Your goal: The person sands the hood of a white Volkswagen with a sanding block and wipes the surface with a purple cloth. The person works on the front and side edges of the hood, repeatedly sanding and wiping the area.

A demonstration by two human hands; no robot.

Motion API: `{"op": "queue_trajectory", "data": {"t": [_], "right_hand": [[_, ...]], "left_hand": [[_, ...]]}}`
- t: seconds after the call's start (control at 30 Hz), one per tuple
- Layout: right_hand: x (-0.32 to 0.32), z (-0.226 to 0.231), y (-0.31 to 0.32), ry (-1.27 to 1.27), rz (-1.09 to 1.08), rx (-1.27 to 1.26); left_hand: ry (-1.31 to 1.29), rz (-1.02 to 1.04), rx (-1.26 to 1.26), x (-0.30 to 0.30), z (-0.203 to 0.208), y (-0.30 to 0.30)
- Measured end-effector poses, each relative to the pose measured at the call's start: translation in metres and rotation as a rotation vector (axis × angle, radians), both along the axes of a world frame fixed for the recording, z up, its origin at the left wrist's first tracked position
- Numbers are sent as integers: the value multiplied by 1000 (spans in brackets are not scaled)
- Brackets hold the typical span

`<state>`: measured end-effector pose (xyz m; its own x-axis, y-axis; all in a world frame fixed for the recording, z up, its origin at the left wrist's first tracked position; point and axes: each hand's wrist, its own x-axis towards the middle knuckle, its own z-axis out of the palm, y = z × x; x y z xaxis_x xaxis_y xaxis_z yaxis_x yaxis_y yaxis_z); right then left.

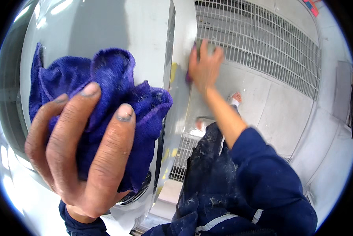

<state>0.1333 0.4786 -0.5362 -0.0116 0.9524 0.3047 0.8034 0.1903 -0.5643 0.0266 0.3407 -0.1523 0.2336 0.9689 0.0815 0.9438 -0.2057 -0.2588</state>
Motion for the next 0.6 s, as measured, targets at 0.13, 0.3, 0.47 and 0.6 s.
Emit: {"op": "queue_trajectory", "data": {"t": [0.13, 0.3, 0.47, 0.6], "right_hand": [[20, 12, -104, 58, 161, -80], [7, 16, -17, 63, 66, -91], [27, 16, -92, 61, 172, -86], [22, 7, -32, 123, 191, -163]], "left_hand": [[-14, 8, 26, -3, -3, -3], [-8, 0, 6, -1, -3, -1], [0, 11, 6, -2, -1, -3], [-12, 27, 25, 3, -2, -1]]}}
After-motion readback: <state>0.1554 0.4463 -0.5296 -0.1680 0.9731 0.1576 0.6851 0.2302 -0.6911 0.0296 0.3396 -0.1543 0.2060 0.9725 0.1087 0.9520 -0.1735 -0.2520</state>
